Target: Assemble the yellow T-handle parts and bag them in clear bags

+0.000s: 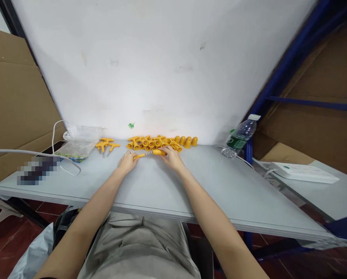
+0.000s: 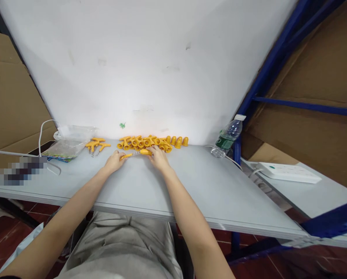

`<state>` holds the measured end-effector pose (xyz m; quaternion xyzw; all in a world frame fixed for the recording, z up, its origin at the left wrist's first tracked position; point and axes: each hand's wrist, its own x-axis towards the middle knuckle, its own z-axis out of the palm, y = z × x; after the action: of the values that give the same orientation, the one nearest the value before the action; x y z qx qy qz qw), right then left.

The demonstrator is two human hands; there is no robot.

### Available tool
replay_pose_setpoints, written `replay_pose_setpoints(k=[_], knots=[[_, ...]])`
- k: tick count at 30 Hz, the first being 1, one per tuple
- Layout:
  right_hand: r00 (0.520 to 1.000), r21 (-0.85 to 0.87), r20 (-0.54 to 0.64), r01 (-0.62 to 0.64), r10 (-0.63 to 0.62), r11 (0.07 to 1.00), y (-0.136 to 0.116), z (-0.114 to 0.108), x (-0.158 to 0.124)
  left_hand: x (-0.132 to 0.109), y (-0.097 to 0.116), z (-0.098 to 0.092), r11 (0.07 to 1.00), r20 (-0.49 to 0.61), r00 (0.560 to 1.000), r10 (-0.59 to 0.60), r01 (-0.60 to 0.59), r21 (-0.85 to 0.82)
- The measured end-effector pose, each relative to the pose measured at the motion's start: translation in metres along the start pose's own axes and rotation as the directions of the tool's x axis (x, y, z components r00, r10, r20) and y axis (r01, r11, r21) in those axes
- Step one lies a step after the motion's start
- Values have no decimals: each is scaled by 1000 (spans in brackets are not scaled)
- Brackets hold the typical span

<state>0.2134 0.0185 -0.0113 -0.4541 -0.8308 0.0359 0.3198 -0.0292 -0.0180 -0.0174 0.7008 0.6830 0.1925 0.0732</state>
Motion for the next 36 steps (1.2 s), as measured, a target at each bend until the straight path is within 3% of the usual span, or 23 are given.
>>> replay_pose_setpoints(k=[8,16,22,26,29,33,36], knots=[[999,-31,10,52,-52,998,-11,4,0,-7,13,-9,999,-110,994,21,-17,37],[993,222,-61,111,-100,969,-11,1,2,1,29,-28,986,-174,971,162,-153,67],[998,557,-60,5,35,831,-5,-8,5,11,40,-44,992,-230,965,124,-117,41],[992,697,10,-97,126,710,-11,-15,4,7,43,-39,990,-244,960,139,-130,53],[967,716,84,-226,239,661,-22,-18,2,2,39,-27,989,-246,959,144,-134,58],[890,669,136,-407,436,622,-33,-16,2,-1,35,-18,991,-254,958,135,-126,51],[883,659,212,-445,418,606,-30,-18,2,-1,35,-17,995,-250,963,99,-96,25]])
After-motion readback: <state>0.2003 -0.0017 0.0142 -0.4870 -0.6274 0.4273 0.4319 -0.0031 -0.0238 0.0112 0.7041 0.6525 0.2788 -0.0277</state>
